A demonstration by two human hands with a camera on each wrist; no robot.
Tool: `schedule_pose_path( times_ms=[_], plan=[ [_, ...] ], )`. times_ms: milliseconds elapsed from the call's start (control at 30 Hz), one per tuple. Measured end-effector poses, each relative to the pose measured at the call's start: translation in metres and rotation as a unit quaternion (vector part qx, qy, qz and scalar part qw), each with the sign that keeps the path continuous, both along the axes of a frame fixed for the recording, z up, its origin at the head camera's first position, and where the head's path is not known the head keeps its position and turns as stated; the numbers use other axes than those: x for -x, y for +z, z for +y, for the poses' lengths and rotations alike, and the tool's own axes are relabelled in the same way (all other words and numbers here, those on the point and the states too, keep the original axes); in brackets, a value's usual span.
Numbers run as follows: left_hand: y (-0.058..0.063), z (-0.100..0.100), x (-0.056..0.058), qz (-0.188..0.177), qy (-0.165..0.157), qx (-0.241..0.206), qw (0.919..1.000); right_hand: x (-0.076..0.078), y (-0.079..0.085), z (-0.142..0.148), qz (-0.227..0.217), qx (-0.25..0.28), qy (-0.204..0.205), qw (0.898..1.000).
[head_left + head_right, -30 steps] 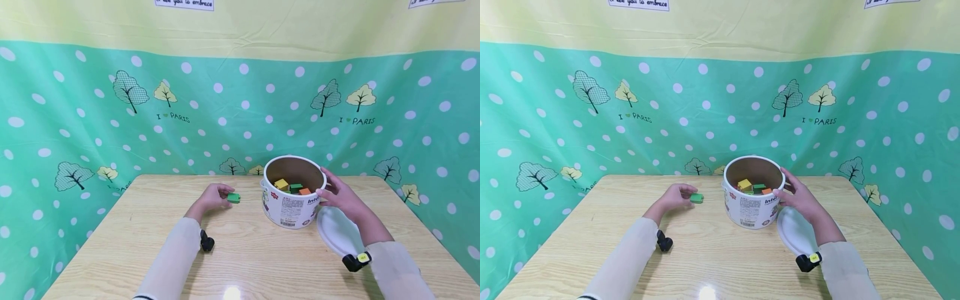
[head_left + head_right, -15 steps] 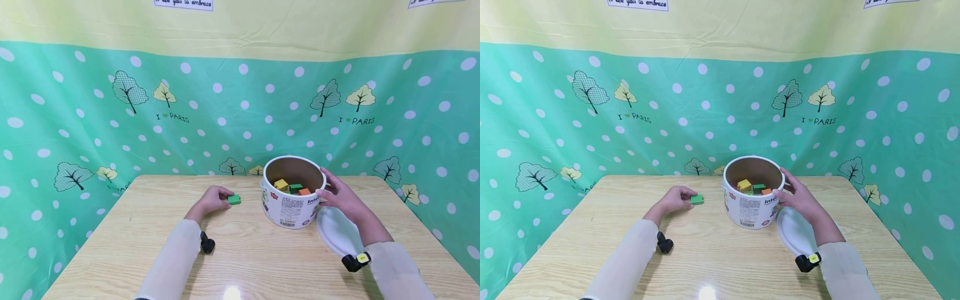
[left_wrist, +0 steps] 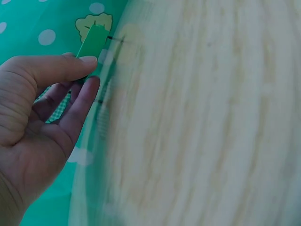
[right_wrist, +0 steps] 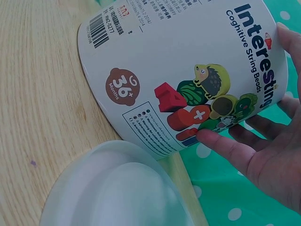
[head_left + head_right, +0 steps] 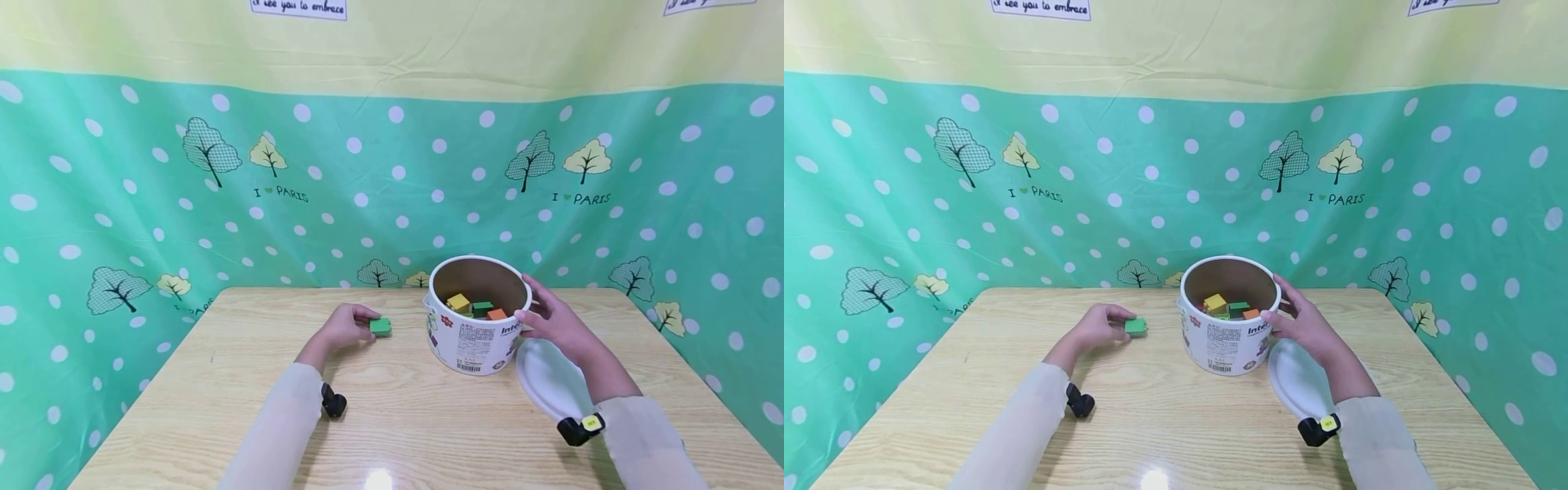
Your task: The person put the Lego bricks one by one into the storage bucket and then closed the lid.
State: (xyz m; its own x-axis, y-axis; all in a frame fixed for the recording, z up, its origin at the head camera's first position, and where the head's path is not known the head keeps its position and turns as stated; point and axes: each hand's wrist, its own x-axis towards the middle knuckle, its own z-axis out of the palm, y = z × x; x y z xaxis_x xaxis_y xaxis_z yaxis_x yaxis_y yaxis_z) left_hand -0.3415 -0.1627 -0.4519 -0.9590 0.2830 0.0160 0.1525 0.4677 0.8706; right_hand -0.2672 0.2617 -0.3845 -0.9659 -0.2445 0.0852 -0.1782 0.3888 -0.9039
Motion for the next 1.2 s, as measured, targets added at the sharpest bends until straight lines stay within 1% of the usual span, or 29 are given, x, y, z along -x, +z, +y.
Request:
schedule_pose_path(
  times_ms=[233,367,667,933,1200],
  plan=[
    [0.010,0.001,-0.004,0.012,-0.010,-0.003,0.9999,-0.002,0.002,0.000,0.000,0.006,0.003,1.000],
    [0.017,0.004,-0.007,0.013,-0.018,-0.015,0.9996,-0.001,0.002,0.000,0.003,0.006,0.003,1.000],
    [0.031,0.008,-0.010,0.027,-0.047,-0.034,0.9979,0.000,0.001,-0.001,0.002,0.007,0.004,1.000],
    [0.051,0.012,-0.011,0.029,-0.055,-0.054,0.9966,-0.001,0.003,-0.002,0.001,0.002,-0.003,1.000],
    [0.069,0.016,-0.013,0.042,-0.066,-0.043,0.9960,-0.001,0.002,-0.002,-0.001,0.010,0.001,1.000]
  ],
)
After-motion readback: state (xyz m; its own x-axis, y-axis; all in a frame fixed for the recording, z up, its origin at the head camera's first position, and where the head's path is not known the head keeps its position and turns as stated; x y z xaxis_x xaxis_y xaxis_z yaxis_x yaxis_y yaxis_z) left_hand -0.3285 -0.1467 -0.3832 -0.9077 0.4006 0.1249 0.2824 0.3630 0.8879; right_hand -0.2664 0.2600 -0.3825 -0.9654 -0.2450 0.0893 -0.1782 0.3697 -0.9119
